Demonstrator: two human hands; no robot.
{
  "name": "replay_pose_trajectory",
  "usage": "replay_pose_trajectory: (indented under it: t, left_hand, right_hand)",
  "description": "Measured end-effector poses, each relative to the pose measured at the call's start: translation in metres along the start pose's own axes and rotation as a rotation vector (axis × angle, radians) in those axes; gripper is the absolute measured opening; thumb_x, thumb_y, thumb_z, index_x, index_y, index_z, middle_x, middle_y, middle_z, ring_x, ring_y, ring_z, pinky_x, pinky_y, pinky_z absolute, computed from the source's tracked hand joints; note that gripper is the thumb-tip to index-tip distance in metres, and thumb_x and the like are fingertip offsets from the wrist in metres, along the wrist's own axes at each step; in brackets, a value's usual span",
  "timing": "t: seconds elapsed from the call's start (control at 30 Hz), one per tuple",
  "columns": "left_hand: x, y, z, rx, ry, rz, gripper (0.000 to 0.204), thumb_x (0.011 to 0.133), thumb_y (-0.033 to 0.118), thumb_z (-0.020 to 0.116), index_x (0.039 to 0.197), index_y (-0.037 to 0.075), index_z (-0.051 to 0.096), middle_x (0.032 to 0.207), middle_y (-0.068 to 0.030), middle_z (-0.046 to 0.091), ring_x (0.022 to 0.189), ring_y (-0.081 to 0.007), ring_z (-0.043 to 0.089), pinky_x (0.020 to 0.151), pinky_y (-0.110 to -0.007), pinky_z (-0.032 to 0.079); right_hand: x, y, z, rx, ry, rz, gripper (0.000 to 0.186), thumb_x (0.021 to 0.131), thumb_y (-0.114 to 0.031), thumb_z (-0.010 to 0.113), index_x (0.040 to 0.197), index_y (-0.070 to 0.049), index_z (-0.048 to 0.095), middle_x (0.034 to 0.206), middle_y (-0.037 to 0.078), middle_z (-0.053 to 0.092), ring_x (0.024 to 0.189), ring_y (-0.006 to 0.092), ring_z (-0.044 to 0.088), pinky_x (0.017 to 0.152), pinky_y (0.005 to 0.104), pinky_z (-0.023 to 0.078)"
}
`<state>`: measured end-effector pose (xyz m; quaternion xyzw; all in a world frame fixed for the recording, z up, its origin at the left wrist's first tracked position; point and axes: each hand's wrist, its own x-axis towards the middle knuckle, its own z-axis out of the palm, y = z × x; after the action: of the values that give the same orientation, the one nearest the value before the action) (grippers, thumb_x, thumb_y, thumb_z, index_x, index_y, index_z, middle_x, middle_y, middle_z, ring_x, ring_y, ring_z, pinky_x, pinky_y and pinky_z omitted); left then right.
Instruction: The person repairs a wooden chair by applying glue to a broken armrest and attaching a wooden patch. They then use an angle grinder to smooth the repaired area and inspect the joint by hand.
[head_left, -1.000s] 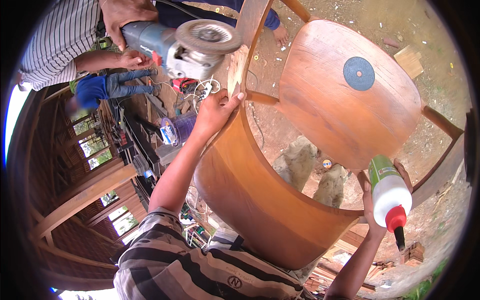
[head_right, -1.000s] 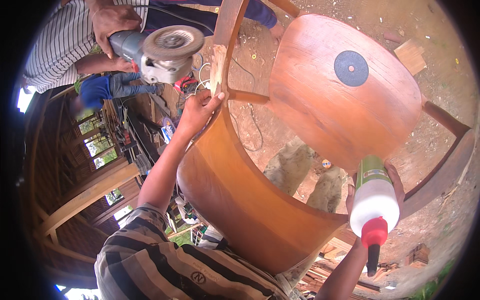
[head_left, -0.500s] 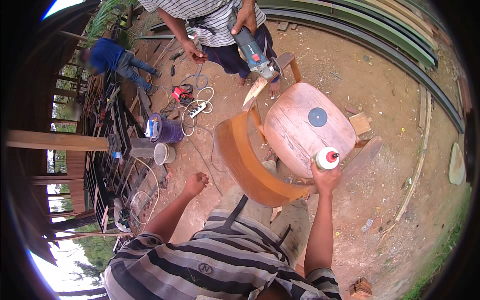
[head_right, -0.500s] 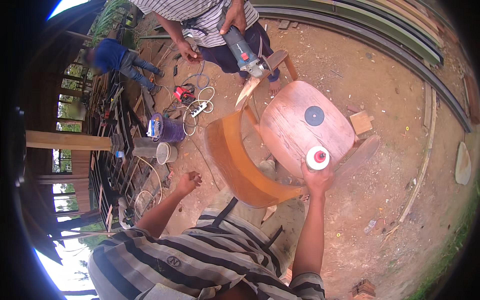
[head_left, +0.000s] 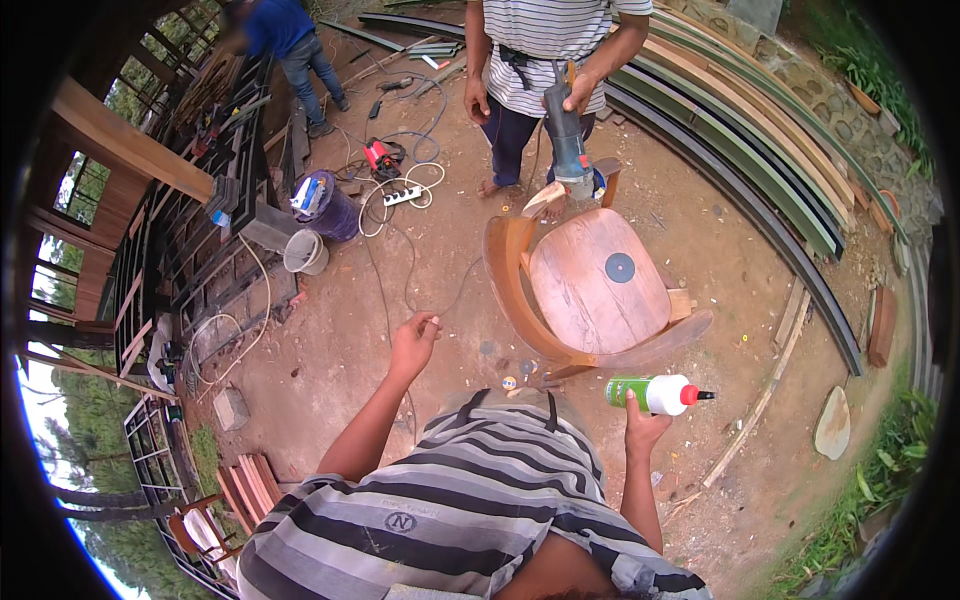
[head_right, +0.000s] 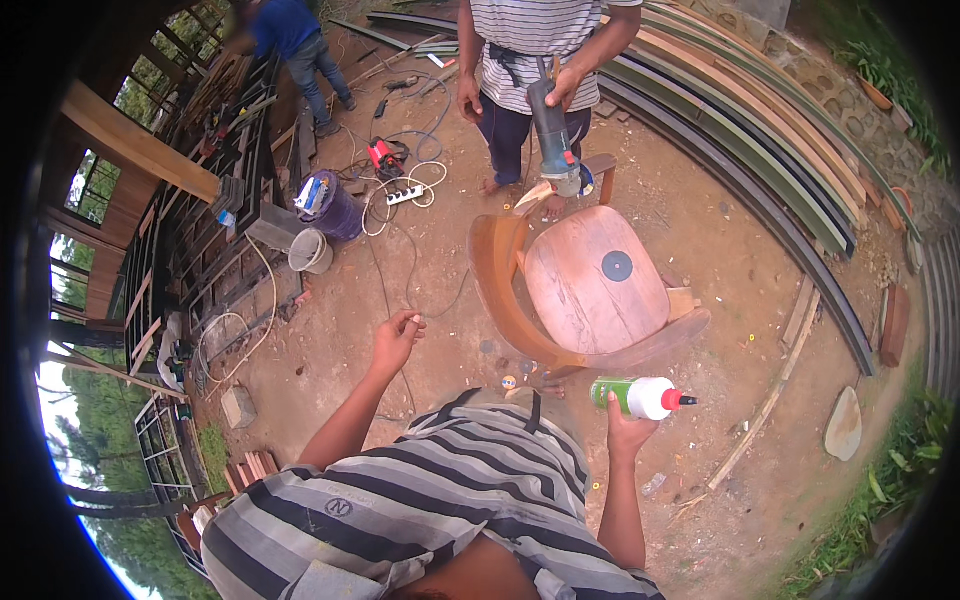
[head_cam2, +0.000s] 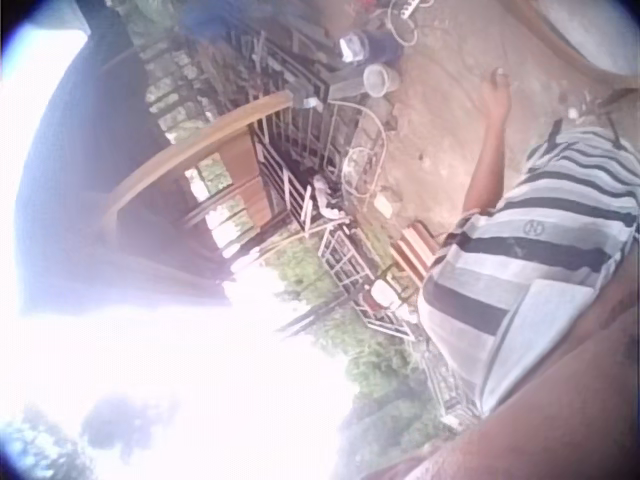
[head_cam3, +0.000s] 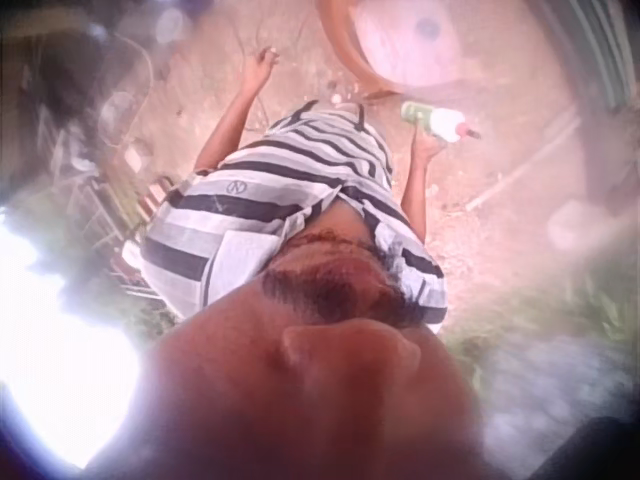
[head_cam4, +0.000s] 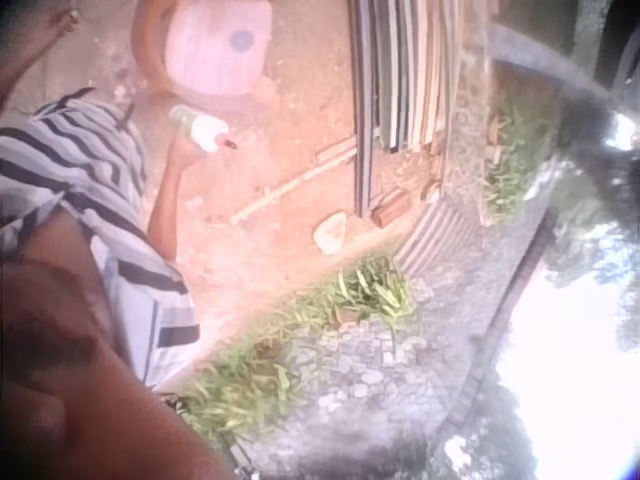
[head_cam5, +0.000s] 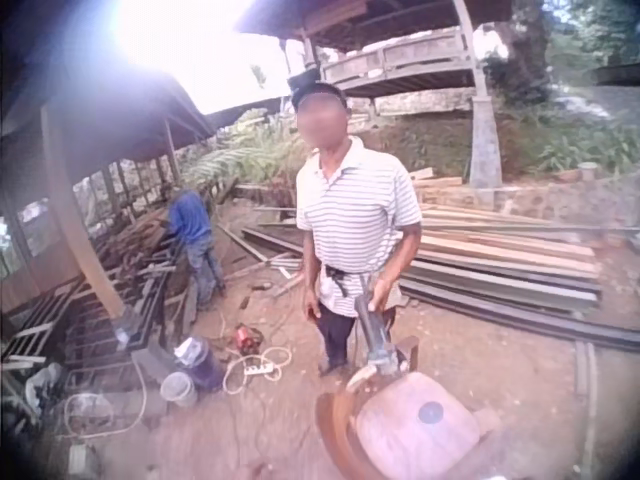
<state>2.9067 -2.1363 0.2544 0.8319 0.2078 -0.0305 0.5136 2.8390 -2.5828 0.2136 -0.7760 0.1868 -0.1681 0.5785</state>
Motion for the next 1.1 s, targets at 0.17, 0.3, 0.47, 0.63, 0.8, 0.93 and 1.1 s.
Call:
replay_pose_trajectory:
  t: [0.17, 0.3, 0.47, 0.63, 0.8, 0.93, 1.1]
  left_hand:
    - [-0.053, -0.001, 0.003, -0.132, -0.108, 0.061, 0.028, 0.102, 0.017, 0.057, 0.12, -0.003, 0.064, 0.1, -0.0147, 0.075, 0.09, -0.0185, 0.073, 0.08, -0.031, 0.058]
    - [-0.115, -0.024, -0.033, -0.178, -0.091, 0.007, 0.031, 0.105, 0.02, 0.055, 0.128, 0.0, 0.061, 0.107, -0.0122, 0.073, 0.094, -0.0163, 0.07, 0.081, -0.029, 0.054]
    - [-0.164, -0.024, -0.092, -0.201, 0.006, -0.069, 0.036, 0.102, 0.019, 0.061, 0.132, 0.001, 0.058, 0.113, -0.0138, 0.073, 0.103, -0.0199, 0.07, 0.091, -0.034, 0.055]
    - [-0.156, 0.024, -0.119, -0.053, -0.094, 0.101, 0.052, 0.098, 0.025, 0.067, 0.143, 0.004, 0.049, 0.132, -0.0137, 0.065, 0.119, -0.0227, 0.063, 0.096, -0.037, 0.052]
    - [-0.058, 0.05, -0.119, -0.314, -0.068, 0.199, 0.06, 0.099, 0.036, 0.066, 0.145, 0.004, 0.045, 0.138, -0.0152, 0.06, 0.125, -0.0248, 0.06, 0.099, -0.037, 0.05]
    - [0.062, 0.104, -0.123, -0.427, -0.04, 0.039, 0.061, 0.098, 0.038, 0.065, 0.144, 0.002, 0.047, 0.136, -0.0167, 0.06, 0.122, -0.0257, 0.06, 0.099, -0.039, 0.05]
    - [0.19, 0.201, -0.089, -0.522, -0.455, -0.209, 0.071, 0.096, 0.038, 0.069, 0.147, -0.001, 0.04, 0.14, -0.0177, 0.055, 0.124, -0.0251, 0.057, 0.102, -0.041, 0.049]
  right_hand:
    - [-0.035, -0.075, 0.016, -0.225, -0.208, -0.198, 0.057, 0.071, -0.017, 0.089, 0.116, 0.001, 0.06, 0.104, 0.016, 0.068, 0.096, 0.0303, 0.068, 0.088, 0.0419, 0.053]
    - [-0.067, -0.118, 0.065, -0.197, -0.348, -0.301, 0.054, 0.07, -0.027, 0.091, 0.109, -0.002, 0.064, 0.095, 0.014, 0.071, 0.087, 0.0331, 0.071, 0.081, 0.0422, 0.055]
    - [-0.106, -0.143, 0.136, -0.273, -0.638, -0.319, 0.069, 0.07, -0.038, 0.089, 0.121, -0.004, 0.059, 0.103, 0.018, 0.071, 0.094, 0.0364, 0.07, 0.081, 0.0455, 0.055]
    - [-0.113, -0.194, 0.215, -0.285, -0.88, -0.363, 0.073, 0.073, -0.037, 0.086, 0.131, -0.007, 0.054, 0.113, 0.018, 0.069, 0.102, 0.0366, 0.068, 0.085, 0.046, 0.054]
    - [-0.081, -0.207, 0.283, -0.166, -0.853, -0.437, 0.073, 0.072, -0.038, 0.087, 0.13, -0.007, 0.055, 0.113, 0.017, 0.069, 0.103, 0.0364, 0.068, 0.087, 0.0456, 0.054]
    - [-0.032, -0.184, 0.317, -0.156, -0.824, -0.412, 0.075, 0.071, -0.038, 0.088, 0.13, -0.006, 0.054, 0.114, 0.018, 0.068, 0.105, 0.036, 0.067, 0.09, 0.0454, 0.053]
    - [0.033, -0.18, 0.35, -0.267, -0.963, -0.404, 0.073, 0.068, -0.034, 0.087, 0.128, -0.007, 0.055, 0.118, 0.017, 0.067, 0.107, 0.0362, 0.066, 0.093, 0.0461, 0.051]
